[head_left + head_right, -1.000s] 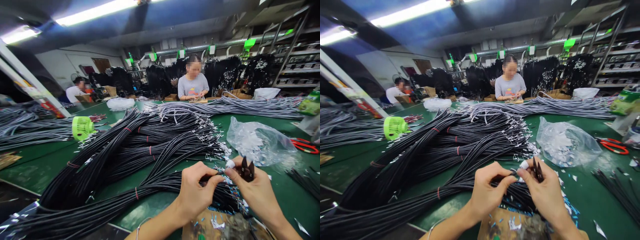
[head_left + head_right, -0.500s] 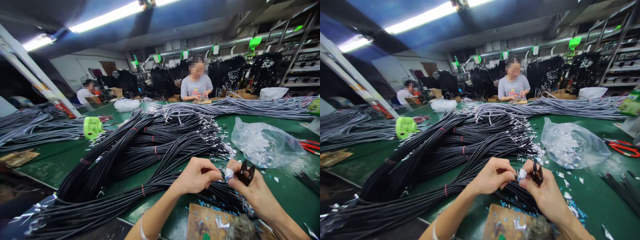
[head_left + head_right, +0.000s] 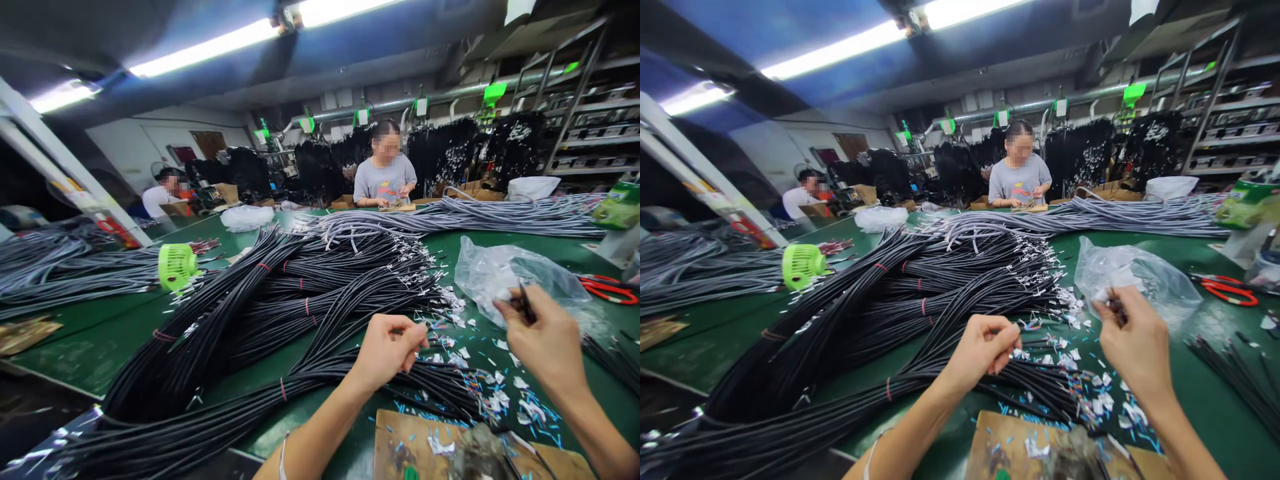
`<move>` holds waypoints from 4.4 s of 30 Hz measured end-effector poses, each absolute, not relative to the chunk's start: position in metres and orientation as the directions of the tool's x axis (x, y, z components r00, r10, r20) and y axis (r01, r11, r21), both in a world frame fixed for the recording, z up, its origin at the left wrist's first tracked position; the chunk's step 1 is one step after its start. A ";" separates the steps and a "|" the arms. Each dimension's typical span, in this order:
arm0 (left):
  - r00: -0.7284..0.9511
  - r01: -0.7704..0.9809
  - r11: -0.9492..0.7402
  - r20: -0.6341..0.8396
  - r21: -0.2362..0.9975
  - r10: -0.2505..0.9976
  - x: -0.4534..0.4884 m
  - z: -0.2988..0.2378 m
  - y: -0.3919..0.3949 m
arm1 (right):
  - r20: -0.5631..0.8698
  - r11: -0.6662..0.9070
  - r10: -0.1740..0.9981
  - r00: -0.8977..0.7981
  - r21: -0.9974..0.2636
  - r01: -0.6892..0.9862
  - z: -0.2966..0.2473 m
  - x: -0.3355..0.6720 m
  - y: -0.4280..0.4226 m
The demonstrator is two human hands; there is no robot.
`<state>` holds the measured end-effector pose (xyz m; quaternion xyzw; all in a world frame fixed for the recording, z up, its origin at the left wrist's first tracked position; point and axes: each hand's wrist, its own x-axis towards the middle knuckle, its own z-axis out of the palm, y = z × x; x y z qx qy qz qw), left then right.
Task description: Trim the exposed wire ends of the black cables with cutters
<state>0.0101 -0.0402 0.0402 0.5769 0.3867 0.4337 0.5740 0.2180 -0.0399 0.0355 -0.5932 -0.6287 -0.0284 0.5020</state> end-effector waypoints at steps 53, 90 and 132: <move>0.102 0.362 -0.709 0.731 0.604 0.675 -0.002 0.051 -0.056 | 0.407 0.387 0.911 -0.069 -0.781 0.491 0.034 0.177 -0.068; 0.114 0.211 -0.471 0.457 0.856 0.882 0.013 0.044 -0.062 | 0.369 0.293 0.922 0.114 -0.862 0.414 0.040 0.182 -0.070; -0.029 0.171 -0.493 0.504 0.853 0.863 0.021 0.025 -0.062 | 0.358 0.326 0.922 0.146 -0.923 0.206 0.024 0.169 -0.067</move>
